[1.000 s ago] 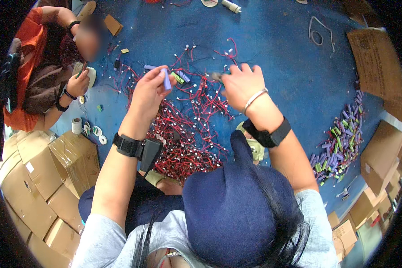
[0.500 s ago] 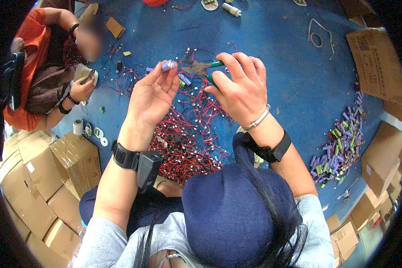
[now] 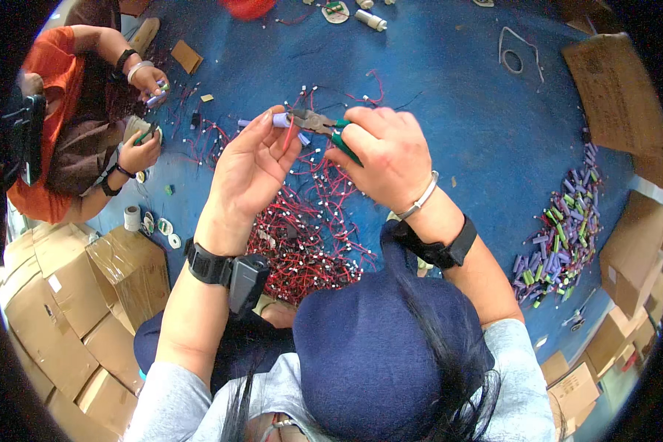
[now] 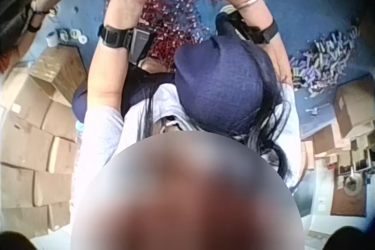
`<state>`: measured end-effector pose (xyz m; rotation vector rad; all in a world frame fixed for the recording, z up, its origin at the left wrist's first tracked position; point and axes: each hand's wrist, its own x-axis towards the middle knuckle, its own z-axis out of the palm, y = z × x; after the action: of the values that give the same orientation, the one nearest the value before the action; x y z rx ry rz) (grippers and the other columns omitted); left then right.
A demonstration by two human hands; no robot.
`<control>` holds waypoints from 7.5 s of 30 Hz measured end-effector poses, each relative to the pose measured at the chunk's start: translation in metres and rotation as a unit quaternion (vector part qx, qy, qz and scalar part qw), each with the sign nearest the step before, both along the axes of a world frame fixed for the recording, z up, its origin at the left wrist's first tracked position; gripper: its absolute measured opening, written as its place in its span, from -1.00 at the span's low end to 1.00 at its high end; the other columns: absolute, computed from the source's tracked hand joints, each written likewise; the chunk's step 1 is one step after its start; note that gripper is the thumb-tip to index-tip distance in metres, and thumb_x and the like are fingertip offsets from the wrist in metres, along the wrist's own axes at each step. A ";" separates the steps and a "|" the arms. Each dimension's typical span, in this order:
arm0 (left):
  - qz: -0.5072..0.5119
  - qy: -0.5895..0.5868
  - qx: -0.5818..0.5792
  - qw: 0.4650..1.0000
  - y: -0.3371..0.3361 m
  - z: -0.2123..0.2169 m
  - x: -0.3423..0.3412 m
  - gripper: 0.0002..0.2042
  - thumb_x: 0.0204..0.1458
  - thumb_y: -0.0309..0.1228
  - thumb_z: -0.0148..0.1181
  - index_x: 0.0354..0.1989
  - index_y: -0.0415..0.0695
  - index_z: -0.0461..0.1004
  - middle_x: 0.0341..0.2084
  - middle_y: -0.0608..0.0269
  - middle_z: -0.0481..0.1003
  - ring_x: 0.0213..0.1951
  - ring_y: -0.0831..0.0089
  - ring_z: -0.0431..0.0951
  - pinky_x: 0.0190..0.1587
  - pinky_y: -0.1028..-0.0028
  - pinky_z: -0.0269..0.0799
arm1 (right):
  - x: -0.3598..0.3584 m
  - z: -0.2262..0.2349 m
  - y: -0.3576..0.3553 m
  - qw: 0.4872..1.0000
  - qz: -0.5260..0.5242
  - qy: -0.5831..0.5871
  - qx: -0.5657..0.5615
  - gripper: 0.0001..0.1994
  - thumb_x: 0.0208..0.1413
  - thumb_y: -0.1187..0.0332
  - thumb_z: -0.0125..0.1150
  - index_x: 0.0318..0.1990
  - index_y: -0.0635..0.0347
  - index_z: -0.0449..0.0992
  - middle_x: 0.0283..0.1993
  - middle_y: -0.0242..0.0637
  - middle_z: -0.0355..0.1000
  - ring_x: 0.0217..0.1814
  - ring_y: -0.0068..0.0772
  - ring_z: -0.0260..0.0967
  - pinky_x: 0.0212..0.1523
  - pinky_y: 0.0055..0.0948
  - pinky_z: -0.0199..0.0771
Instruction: The recorder uses pliers to assemble and wire small cylindrical battery cells into packs on a floor workspace.
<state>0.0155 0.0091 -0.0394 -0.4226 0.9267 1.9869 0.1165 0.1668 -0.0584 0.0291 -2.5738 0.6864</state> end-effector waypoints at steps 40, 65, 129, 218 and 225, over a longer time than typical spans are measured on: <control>-0.091 0.150 -0.415 0.893 -0.065 -0.123 -0.017 -0.86 -0.08 -0.42 0.07 -0.35 -0.11 0.30 -0.58 0.38 0.33 -0.57 0.57 0.33 -0.57 0.59 0.26 | 0.134 -0.051 0.174 0.890 -0.353 -0.287 -0.033 -0.70 -0.07 0.22 0.11 -0.47 0.33 0.30 -0.44 -0.06 0.27 -0.37 -0.12 0.23 -0.31 -0.32 0.24; -0.151 0.053 -0.390 0.907 -0.027 -0.096 -0.032 -0.88 -0.17 -0.34 0.10 -0.54 -0.07 0.33 -0.72 0.51 0.22 -0.78 0.74 0.04 -0.77 0.65 -0.14 | 0.069 -0.051 0.042 0.954 0.021 -0.292 -0.063 -0.74 -0.23 0.26 0.19 -0.41 0.24 0.39 -0.27 -0.15 0.30 -0.21 -0.11 0.25 -0.21 -0.26 0.24; -0.103 0.113 -0.268 0.951 -0.003 -0.036 -0.010 -0.78 0.05 -0.36 -0.07 -0.17 -0.19 0.30 -0.52 0.21 0.44 -0.69 0.68 0.24 -0.67 0.73 0.15 | 0.014 -0.017 0.010 0.975 0.045 -0.219 0.000 -0.78 -0.18 0.21 0.16 -0.47 0.16 0.40 -0.29 -0.15 0.29 -0.29 -0.18 0.27 -0.30 -0.30 0.27; -0.155 0.140 -0.374 0.904 0.001 -0.088 0.004 -0.83 -0.06 -0.40 0.05 -0.29 -0.14 0.33 -0.62 0.36 0.31 -0.57 0.56 0.34 -0.47 0.55 0.34 | 0.057 -0.045 0.064 0.832 0.020 -0.540 -0.124 -0.78 -0.15 0.27 0.13 -0.49 0.25 0.34 -0.37 -0.11 0.31 -0.25 -0.09 0.26 -0.23 -0.34 0.28; -0.238 0.413 -0.580 0.661 0.036 -0.141 -0.024 -0.67 -0.21 -0.22 0.17 -0.35 -0.24 0.43 -0.51 0.09 0.47 -0.46 0.32 0.47 -0.36 0.37 0.34 | 0.084 -0.056 0.049 0.873 -0.047 -0.382 -0.301 -0.72 -0.16 0.32 0.14 -0.31 0.29 0.32 -0.26 -0.11 0.27 -0.17 -0.14 0.25 -0.12 -0.35 0.23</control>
<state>-0.0086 0.0451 -0.1804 0.1425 2.5670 0.7661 0.2004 0.2163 -0.1142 -0.6954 -2.8797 1.7032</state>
